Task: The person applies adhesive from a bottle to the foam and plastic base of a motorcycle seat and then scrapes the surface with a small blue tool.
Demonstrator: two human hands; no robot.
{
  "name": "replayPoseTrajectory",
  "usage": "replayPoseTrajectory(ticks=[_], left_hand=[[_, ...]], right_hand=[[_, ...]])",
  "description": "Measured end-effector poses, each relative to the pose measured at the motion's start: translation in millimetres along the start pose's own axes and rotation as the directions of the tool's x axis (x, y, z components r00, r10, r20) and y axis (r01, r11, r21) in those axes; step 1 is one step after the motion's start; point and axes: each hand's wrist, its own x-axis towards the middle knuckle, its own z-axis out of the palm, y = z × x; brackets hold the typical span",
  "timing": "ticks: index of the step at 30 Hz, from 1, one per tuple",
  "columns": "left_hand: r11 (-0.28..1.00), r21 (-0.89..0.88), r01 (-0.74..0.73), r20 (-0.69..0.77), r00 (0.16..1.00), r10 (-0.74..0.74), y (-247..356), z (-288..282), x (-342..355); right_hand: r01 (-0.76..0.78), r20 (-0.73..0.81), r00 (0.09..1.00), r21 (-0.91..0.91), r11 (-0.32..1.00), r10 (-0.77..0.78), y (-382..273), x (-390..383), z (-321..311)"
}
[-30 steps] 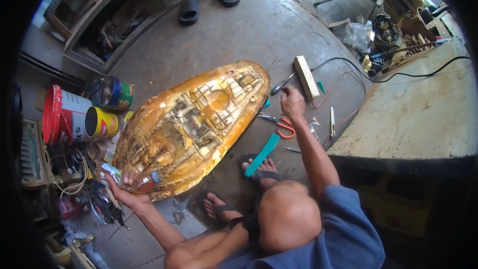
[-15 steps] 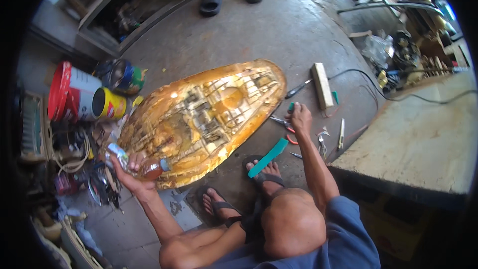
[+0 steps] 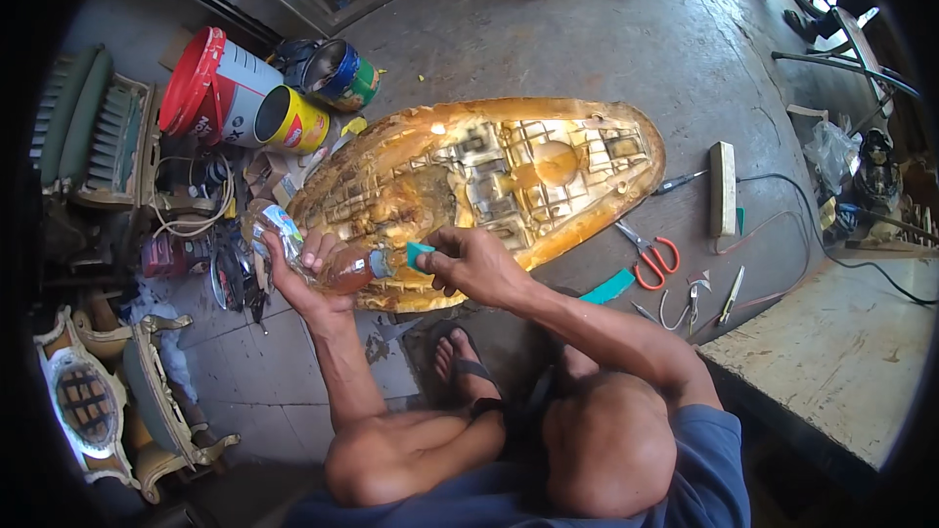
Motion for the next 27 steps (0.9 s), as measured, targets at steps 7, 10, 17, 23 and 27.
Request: replayPoseTrajectory(ticks=[7, 10, 17, 23, 27], left_hand=[[0.998, -0.057, 0.022, 0.005, 1.000, -0.022, -5, -12, 7], [0.998, -0.058, 0.020, -0.040, 0.999, -0.022, -9, -17, 13], [0.971, 0.159, -0.179, -0.083, 0.977, 0.194, -32, -10, 15], [0.987, -0.065, 0.147, -0.160, 0.975, -0.155, -43, -52, 32], [0.971, -0.137, 0.195, -0.221, 0.950, -0.222, -59, -72, 43]], right_hand=[[-0.027, 0.032, 0.999, 0.048, 0.998, 0.025, -2, 1, 8], [-0.043, -0.020, 0.999, 0.010, 0.999, 0.043, -2, 0, 13], [0.006, -0.135, 0.991, 0.006, 1.000, -0.005, 0, -6, 9], [0.118, -0.005, 0.992, 0.374, 0.920, -0.125, -22, 6, -23], [0.209, -0.309, 0.922, -0.115, 0.971, -0.235, -15, 50, -120]])
